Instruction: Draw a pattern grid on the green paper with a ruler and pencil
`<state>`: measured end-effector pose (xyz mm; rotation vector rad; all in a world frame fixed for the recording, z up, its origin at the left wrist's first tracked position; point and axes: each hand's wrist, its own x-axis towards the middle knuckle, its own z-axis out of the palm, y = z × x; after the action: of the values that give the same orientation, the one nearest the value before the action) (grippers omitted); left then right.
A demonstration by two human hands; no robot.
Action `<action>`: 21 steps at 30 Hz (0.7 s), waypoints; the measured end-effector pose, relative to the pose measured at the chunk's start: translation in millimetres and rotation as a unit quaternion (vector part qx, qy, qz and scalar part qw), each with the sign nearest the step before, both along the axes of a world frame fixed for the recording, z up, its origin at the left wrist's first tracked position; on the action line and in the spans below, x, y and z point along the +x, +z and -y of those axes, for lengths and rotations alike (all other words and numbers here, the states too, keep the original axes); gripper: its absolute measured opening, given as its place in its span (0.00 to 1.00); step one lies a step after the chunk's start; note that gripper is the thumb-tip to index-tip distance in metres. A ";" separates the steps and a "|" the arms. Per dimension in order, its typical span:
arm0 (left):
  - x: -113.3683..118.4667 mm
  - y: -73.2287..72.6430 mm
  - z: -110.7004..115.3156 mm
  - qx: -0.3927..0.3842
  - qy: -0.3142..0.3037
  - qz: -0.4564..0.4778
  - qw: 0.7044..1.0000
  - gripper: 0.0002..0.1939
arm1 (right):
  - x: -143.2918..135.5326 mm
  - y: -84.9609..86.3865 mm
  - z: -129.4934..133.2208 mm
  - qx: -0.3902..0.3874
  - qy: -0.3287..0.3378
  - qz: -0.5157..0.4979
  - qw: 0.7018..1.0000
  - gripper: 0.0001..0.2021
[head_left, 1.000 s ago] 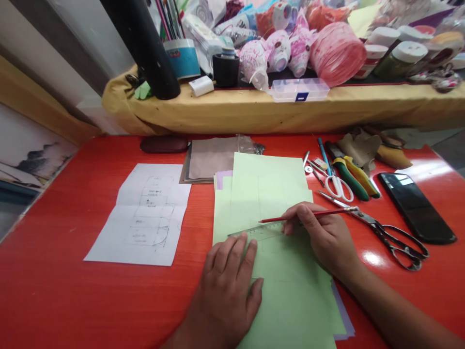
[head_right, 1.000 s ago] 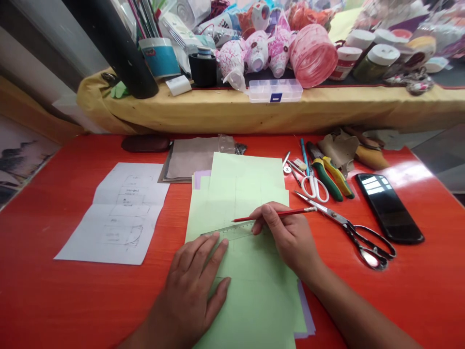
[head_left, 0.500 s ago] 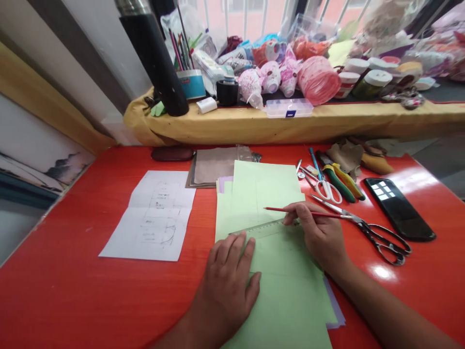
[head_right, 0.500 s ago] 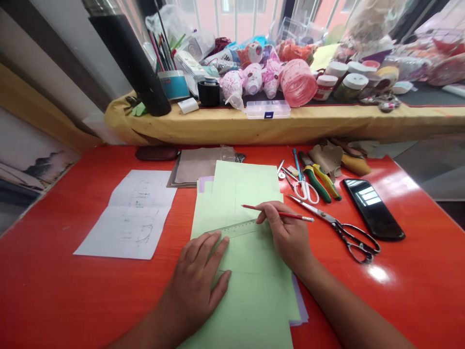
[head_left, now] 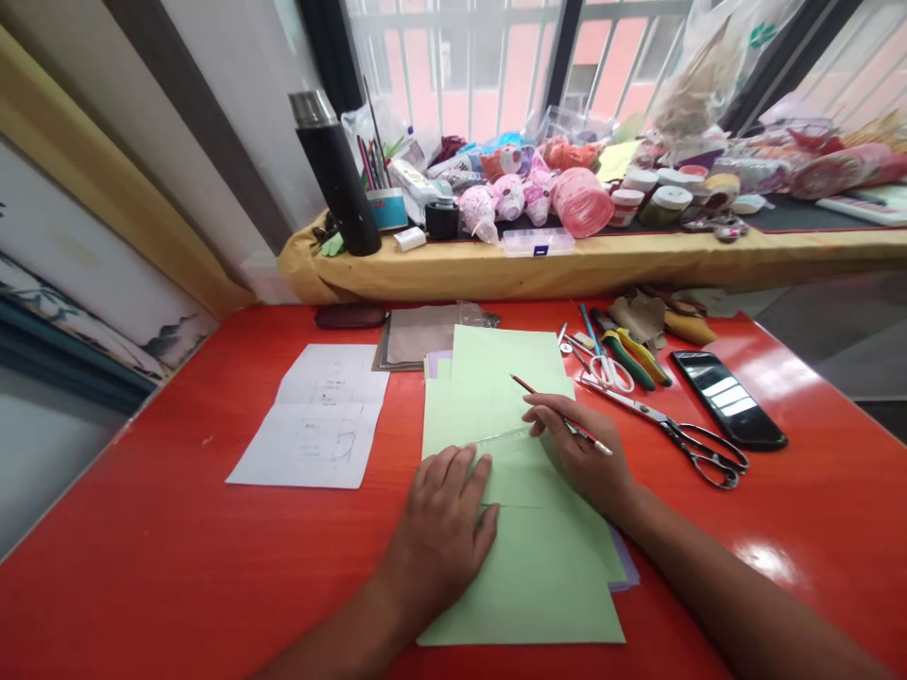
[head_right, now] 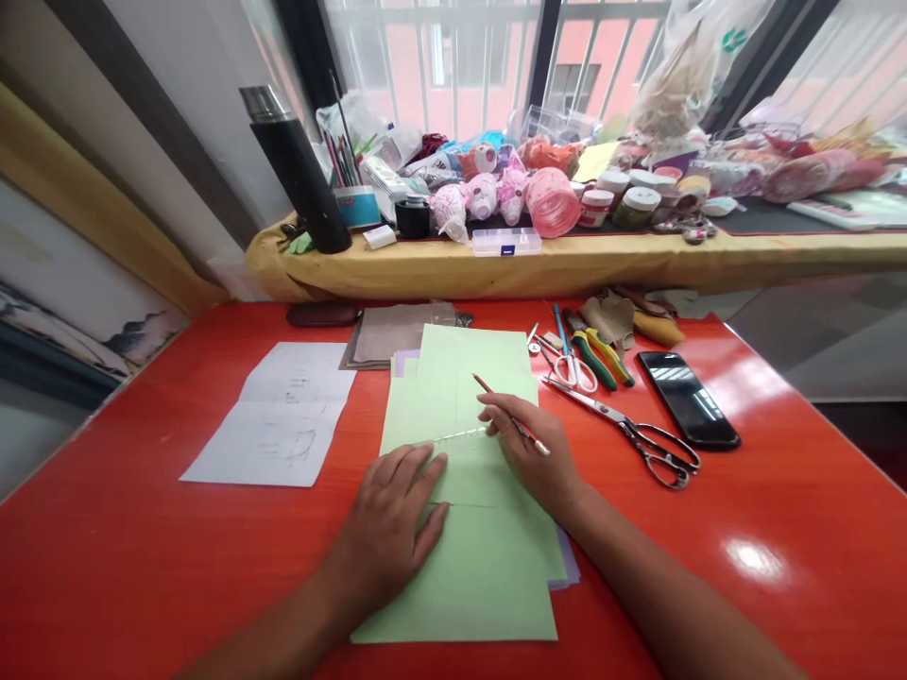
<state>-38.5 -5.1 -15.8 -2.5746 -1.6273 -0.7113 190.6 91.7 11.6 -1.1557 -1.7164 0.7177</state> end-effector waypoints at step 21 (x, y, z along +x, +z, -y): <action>-1.0 12.9 -2.8 -0.017 -0.052 0.037 0.998 0.08 | 18.1 -11.1 -11.6 -0.004 0.039 0.038 0.999 0.13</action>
<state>-39.4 -2.3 -2.9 -2.7062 -1.5467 -0.8009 208.7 103.3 0.5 -1.1401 -1.8321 0.7374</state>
